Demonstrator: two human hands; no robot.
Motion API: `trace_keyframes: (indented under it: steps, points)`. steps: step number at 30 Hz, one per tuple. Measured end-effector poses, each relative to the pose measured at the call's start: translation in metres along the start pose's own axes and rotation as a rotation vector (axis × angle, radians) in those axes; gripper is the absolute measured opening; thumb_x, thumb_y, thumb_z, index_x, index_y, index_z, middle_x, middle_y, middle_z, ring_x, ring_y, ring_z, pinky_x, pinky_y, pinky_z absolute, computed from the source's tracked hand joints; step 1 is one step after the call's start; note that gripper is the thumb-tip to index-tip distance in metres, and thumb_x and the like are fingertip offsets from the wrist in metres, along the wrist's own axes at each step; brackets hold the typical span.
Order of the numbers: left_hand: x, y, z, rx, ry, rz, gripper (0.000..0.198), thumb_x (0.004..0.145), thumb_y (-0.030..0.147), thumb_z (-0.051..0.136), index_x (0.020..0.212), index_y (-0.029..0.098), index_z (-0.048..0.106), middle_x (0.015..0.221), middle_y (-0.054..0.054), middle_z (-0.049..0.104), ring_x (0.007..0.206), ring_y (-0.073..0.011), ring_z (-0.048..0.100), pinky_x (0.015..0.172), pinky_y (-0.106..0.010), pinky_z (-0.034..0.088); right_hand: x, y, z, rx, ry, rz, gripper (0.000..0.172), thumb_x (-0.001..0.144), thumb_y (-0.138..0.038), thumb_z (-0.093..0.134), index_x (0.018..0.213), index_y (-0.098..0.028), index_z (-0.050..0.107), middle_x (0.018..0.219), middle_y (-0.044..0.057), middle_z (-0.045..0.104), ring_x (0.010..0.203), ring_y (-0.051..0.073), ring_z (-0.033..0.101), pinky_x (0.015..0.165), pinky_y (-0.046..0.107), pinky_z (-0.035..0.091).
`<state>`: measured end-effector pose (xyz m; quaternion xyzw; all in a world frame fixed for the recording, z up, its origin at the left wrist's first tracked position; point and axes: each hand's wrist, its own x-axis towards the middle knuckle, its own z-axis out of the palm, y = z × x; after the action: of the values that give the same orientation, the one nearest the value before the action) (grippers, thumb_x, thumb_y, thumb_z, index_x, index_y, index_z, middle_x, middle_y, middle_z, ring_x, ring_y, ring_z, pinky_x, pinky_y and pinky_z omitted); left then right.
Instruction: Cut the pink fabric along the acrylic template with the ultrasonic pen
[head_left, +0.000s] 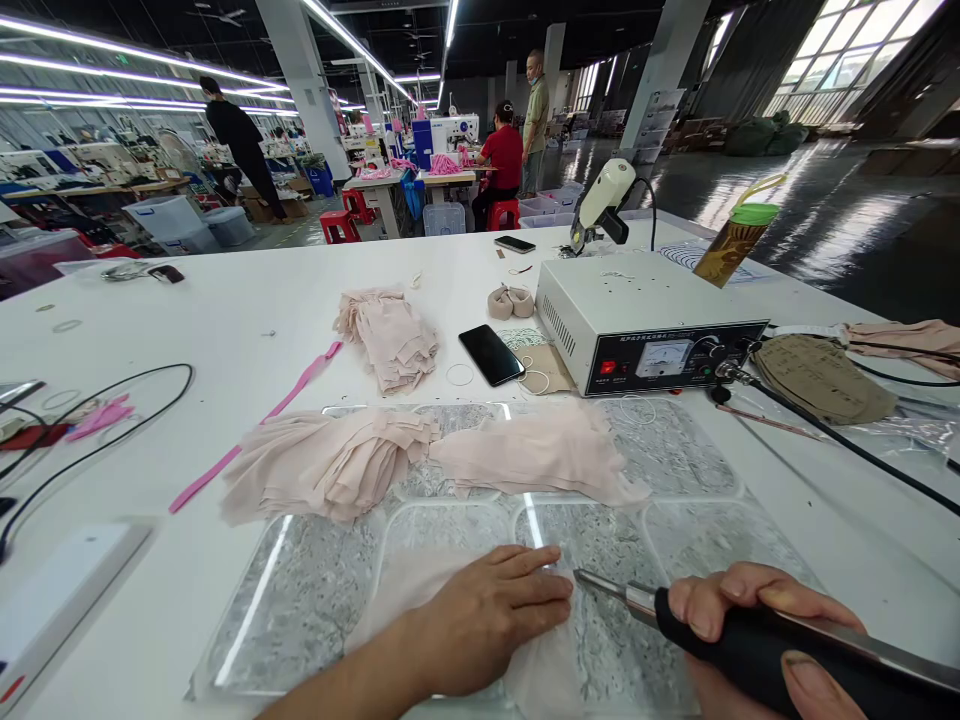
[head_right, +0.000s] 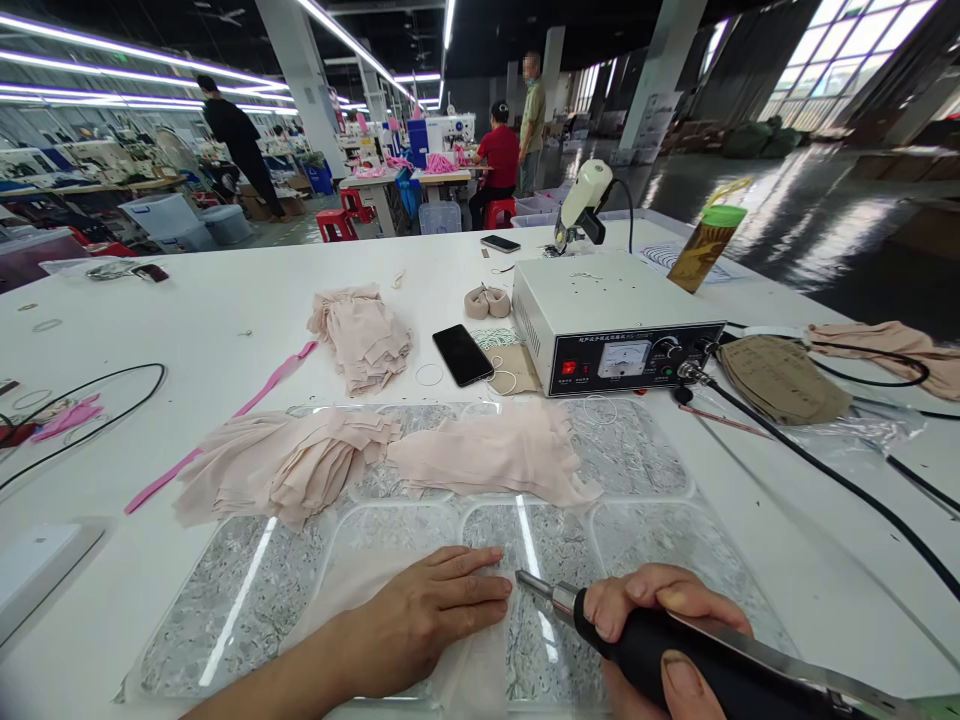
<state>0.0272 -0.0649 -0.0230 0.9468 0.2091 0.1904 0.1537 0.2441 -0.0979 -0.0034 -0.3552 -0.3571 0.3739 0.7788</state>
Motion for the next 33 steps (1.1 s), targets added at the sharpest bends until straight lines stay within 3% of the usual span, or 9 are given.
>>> trace_keyframes:
  steps: [8,33]
  points:
    - [0.0,0.0,0.002,-0.018,0.012,-0.013,0.035,0.094,0.005,0.038,0.12,0.013,0.061,0.127,-0.005,0.062,0.136,-0.0211,0.038,0.108,-0.034,0.038,-0.006,-0.002,-0.005,-0.003,0.034,0.035,0.011,0.079,-0.032,0.056,0.087,-0.025,0.056,0.08,0.0,0.045,0.054,0.012,0.05,0.054,0.034,0.05]
    - [-0.001,-0.001,0.003,-0.008,-0.03,-0.026,0.037,0.094,0.006,0.039,0.124,0.015,0.058,0.129,-0.006,0.06,0.136,-0.0229,0.038,0.108,-0.037,0.038,0.006,-0.006,0.005,-0.018,-0.112,-0.026,0.004,0.081,-0.028,0.059,0.082,-0.024,0.058,0.071,-0.001,0.051,0.049,0.012,0.053,0.048,0.033,0.052]
